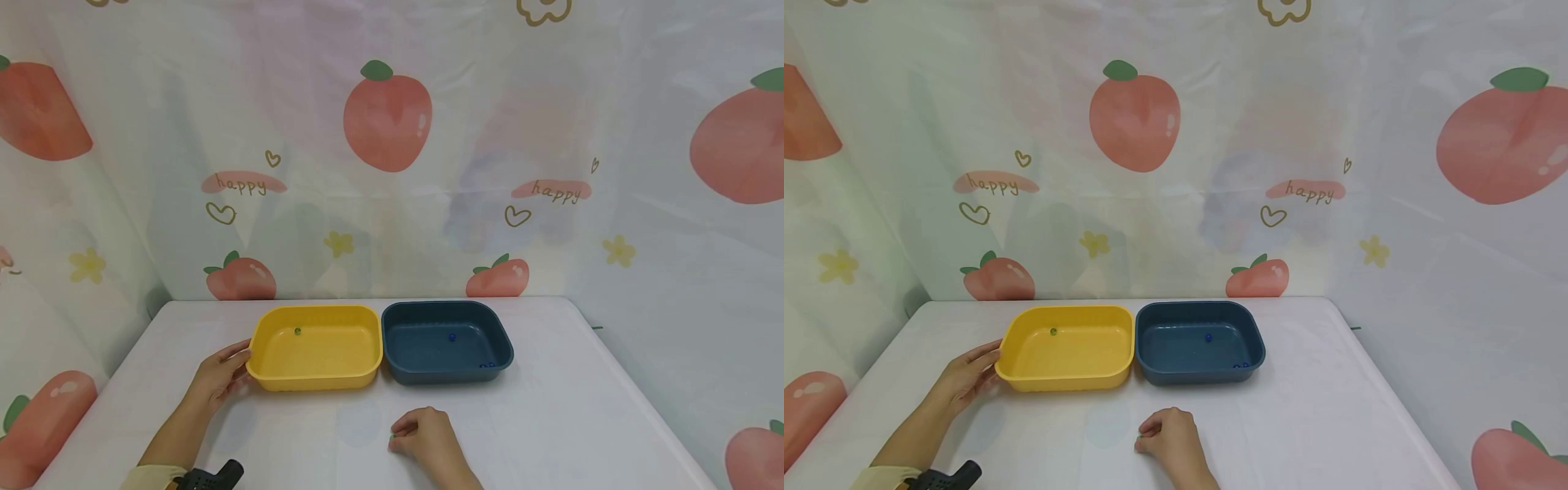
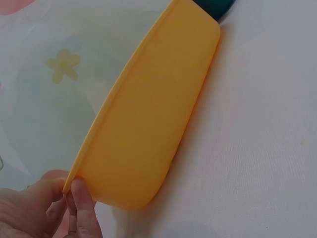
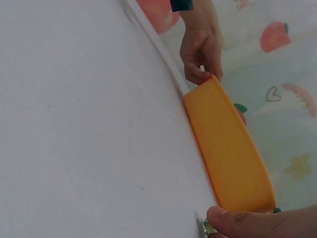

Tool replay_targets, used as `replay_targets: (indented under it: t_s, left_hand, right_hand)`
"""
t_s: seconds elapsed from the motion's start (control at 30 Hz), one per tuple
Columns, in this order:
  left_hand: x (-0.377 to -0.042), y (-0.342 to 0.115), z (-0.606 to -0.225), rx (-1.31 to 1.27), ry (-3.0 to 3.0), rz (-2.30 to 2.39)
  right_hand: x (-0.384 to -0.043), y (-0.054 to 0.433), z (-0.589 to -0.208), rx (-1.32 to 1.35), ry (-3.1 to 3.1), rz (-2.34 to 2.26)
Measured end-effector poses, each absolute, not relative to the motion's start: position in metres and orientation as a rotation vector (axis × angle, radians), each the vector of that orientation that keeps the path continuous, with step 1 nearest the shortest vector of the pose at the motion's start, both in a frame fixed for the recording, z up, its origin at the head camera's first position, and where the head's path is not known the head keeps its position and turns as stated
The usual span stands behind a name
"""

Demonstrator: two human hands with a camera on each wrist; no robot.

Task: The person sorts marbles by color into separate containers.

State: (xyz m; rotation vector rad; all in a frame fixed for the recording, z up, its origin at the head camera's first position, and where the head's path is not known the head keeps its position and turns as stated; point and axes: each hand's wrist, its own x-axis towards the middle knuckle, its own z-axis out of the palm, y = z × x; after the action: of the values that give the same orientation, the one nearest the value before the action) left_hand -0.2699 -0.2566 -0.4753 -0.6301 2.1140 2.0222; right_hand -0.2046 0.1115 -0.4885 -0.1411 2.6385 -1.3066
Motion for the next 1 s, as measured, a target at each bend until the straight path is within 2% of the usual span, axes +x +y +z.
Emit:
replay_targets:
  t_s: [1.0]
  left_hand:
    - [-0.2696,-0.2574,-0.4752,-0.616,2.085,2.059]
  right_hand:
    - [-0.2074,0.1182,-0.4851,-0.142,2.528,-1.369]
